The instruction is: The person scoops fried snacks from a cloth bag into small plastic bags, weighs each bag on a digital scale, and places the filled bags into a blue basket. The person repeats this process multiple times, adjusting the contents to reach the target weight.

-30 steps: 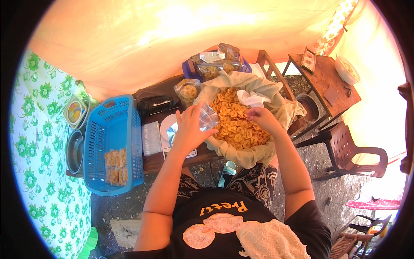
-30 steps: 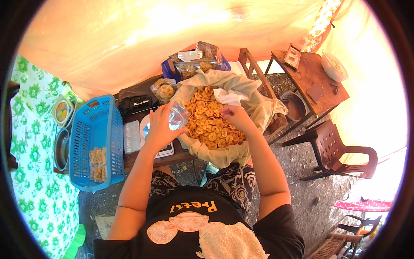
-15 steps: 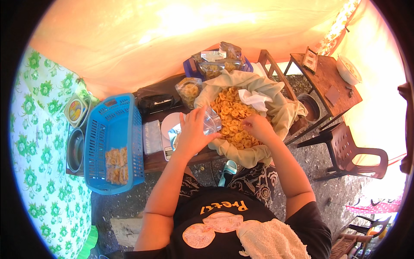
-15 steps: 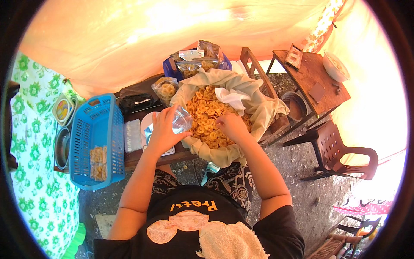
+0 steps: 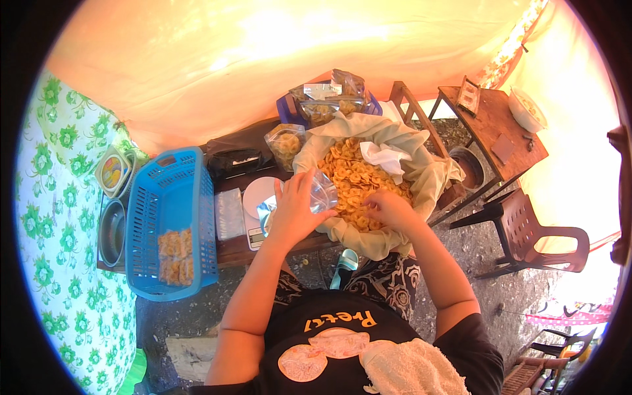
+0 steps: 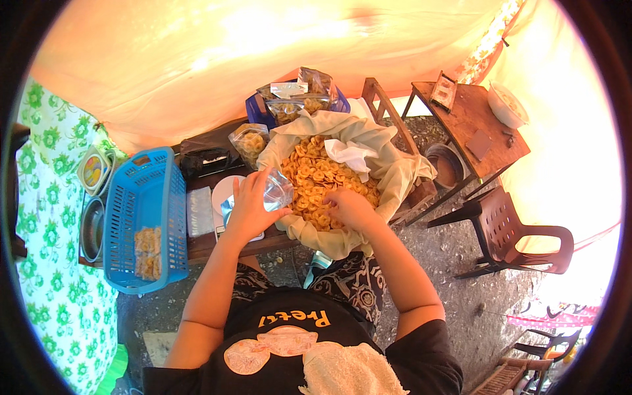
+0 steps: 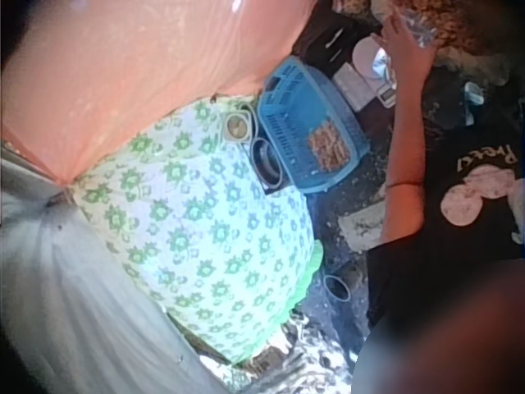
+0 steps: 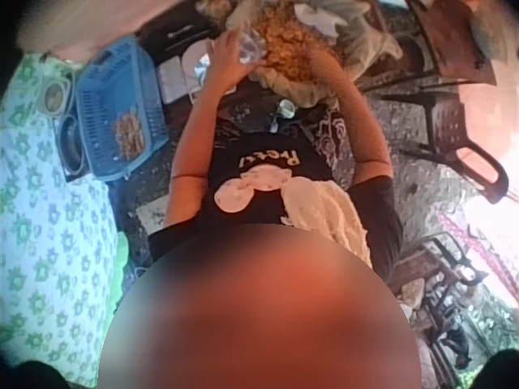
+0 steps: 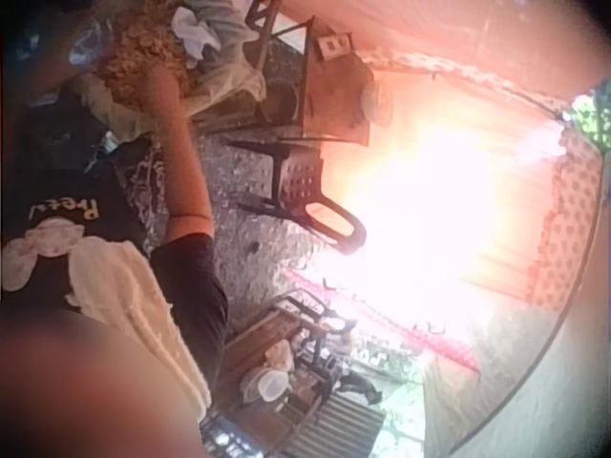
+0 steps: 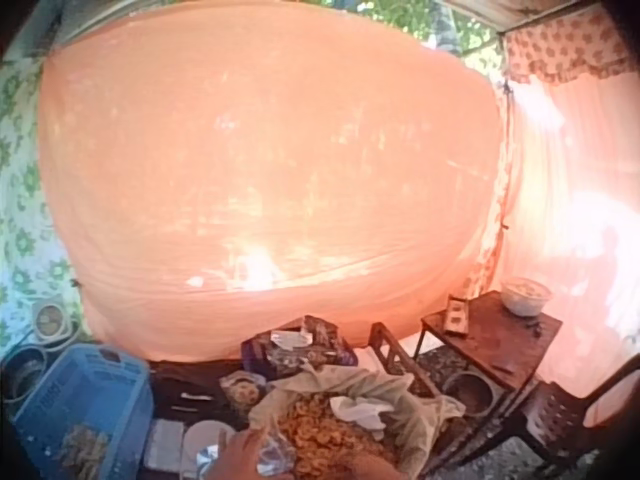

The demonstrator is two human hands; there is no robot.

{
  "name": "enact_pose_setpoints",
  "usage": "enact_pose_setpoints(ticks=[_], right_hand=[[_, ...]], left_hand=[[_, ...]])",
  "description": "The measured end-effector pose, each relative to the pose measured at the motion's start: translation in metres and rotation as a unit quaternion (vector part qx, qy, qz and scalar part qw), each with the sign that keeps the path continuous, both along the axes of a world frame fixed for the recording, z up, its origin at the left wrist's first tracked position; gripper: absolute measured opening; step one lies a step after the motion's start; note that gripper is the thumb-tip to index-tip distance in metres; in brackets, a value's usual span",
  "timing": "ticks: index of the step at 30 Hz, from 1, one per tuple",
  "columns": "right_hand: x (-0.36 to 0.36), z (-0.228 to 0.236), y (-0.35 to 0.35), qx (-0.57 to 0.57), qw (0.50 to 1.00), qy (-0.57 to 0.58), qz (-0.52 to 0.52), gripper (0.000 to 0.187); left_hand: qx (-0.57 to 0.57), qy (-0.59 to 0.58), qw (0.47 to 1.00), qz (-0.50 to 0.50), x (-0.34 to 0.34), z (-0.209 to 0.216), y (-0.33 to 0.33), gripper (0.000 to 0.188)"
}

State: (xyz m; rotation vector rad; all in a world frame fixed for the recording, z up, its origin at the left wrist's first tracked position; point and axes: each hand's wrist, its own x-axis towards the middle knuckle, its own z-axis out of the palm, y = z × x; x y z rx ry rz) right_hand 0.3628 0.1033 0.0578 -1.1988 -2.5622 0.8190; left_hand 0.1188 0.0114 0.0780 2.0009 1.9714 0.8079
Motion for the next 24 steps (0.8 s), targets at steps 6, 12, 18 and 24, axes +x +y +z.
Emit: enact_pose_setpoints(ticks=[6,12,18,24], right_hand=[[-0.019,-0.014,0.005,0.061,0.997,-0.013,-0.053,0.020],[-0.041,-0.017,0.023,0.000,0.995,-0.072,-0.062,0.023],[-0.046,0.021,0.030,-0.090,0.960,0.221,-0.144,0.023],[-0.059,0.034,0.013,-0.056,0.944,0.305,-0.111,0.020]], left_hand=[[-0.007,-0.004,1.000,-0.006,0.005,-0.003,0.000,0.099],[0.018,0.010,1.000,-0.011,0.002,-0.005,-0.002,0.100],[-0.004,0.023,1.000,-0.004,-0.002,-0.008,0.001,0.100],[0.032,0.003,0.999,-0.006,0.010,-0.004,0.014,0.098]])
